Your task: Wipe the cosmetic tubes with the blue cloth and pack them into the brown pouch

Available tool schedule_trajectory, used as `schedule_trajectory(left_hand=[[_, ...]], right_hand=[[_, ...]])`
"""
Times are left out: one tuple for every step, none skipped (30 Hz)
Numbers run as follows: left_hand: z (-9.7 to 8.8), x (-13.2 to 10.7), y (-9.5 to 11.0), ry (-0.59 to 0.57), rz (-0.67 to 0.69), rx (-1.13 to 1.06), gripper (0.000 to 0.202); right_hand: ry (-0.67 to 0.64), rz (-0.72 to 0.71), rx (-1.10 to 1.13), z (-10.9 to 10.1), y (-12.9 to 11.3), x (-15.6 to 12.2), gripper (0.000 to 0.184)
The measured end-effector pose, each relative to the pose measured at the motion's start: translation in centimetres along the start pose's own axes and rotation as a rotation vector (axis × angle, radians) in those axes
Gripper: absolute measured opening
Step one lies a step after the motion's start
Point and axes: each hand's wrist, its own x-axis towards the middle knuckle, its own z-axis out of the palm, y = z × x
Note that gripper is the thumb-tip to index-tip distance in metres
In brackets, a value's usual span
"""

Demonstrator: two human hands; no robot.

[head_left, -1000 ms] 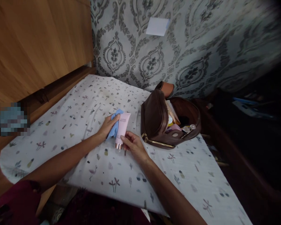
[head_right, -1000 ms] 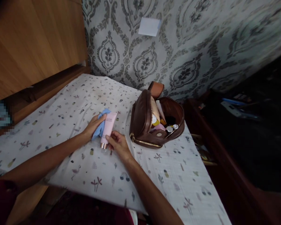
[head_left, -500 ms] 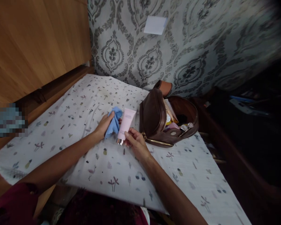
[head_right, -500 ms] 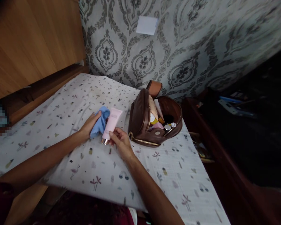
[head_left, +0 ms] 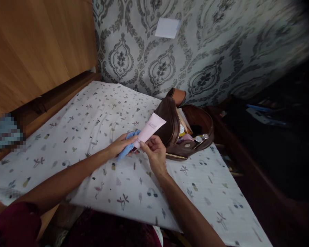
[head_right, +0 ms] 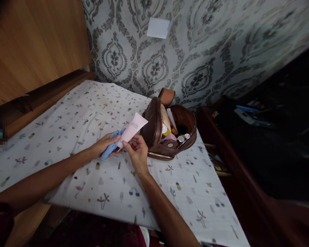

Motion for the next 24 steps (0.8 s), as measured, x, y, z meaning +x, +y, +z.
schedule_trajectory(left_hand=[[0.0, 0.0, 0.1, 0.013, 0.012, 0.018, 0.056], [-0.1, -0.1, 0.1, 0.027, 0.028, 0.04, 0.054], [-0.1, -0.1, 0.2, 0.044, 0.046, 0.07, 0.053], [-0.1, -0.2, 0.3, 0.061, 0.063, 0.106, 0.052], [-0.2, -0.2, 0.4, 0.079, 0.076, 0.147, 0.052], [-0.2, -0.2, 0.4, 0.096, 0.085, 0.188, 0.053], [-0.3, -0.2, 0.5, 0.111, 0.087, 0.224, 0.054], [-0.3, -0.2, 0.5, 0.123, 0.083, 0.247, 0.055], [-0.4, -0.2, 0.5, 0.136, 0.074, 0.253, 0.057], [-0.4, -0.2, 0.6, 0.152, 0.06, 0.245, 0.059], [-0.5, -0.1, 0.6, 0.172, 0.048, 0.226, 0.061], [-0.6, 0.0, 0.6, 0.195, 0.038, 0.197, 0.062], [-0.7, 0.1, 0.6, 0.222, 0.032, 0.158, 0.063], [-0.8, 0.2, 0.7, 0.245, 0.03, 0.115, 0.063], [-0.9, 0.2, 0.7, 0.26, 0.031, 0.078, 0.062], [-1.0, 0.3, 0.8, 0.263, 0.034, 0.051, 0.062], [-1.1, 0.3, 0.8, 0.255, 0.035, 0.037, 0.063], [-1.2, 0.4, 0.9, 0.24, 0.04, 0.034, 0.064], [-1.2, 0.4, 0.8, 0.22, 0.05, 0.036, 0.065], [-1.3, 0.4, 0.8, 0.198, 0.063, 0.038, 0.065], [-1.4, 0.3, 0.7, 0.174, 0.078, 0.039, 0.064], [-1.4, 0.3, 0.6, 0.153, 0.093, 0.042, 0.062], [-1.4, 0.3, 0.5, 0.137, 0.11, 0.048, 0.059], [-1.5, 0.3, 0.4, 0.131, 0.124, 0.056, 0.057]], right_hand=[[-0.001, 0.002, 0.01, 0.0, 0.0, 0.0, 0.038], [0.002, 0.002, 0.019, 0.0, 0.1, 0.1, 0.039], [0.008, -0.001, 0.024, 0.0, 0.1, 0.1, 0.04], [0.019, -0.003, 0.025, 0.0, 0.1, 0.1, 0.041], [0.033, -0.001, 0.022, 0.0, 0.2, 0.1, 0.041], [0.049, 0.004, 0.019, -0.1, 0.2, 0.1, 0.041], [0.06, 0.013, 0.017, -0.1, 0.2, 0.0, 0.042], [0.066, 0.027, 0.018, -0.1, 0.1, 0.0, 0.043], [0.067, 0.043, 0.023, -0.2, 0.1, 0.0, 0.044], [0.061, 0.058, 0.031, -0.2, 0.0, -0.1, 0.046], [0.052, 0.068, 0.039, -0.2, -0.2, 0.0, 0.048], [0.045, 0.073, 0.047, -0.2, -0.3, 0.0, 0.048], [0.043, 0.069, 0.051, -0.3, -0.4, 0.0, 0.048], [0.047, 0.055, 0.05, -0.3, -0.5, 0.0, 0.047], [0.058, 0.036, 0.041, -0.3, -0.6, 0.1, 0.045], [0.075, 0.012, 0.027, -0.4, -0.7, 0.1, 0.044], [0.097, -0.011, 0.012, -0.4, -0.7, 0.1, 0.043], [0.121, -0.031, 0.002, -0.5, -0.6, 0.1, 0.043], [0.149, -0.045, -0.003, -0.5, -0.6, 0.1, 0.044], [0.174, -0.052, -0.001, -0.6, -0.5, 0.1, 0.046], [0.198, -0.055, 0.005, -0.6, -0.4, 0.1, 0.047], [0.216, -0.055, 0.011, -0.6, -0.4, 0.1, 0.049], [0.225, -0.051, 0.016, -0.6, -0.3, 0.2, 0.051], [0.229, -0.047, 0.022, -0.6, -0.3, 0.2, 0.051]])
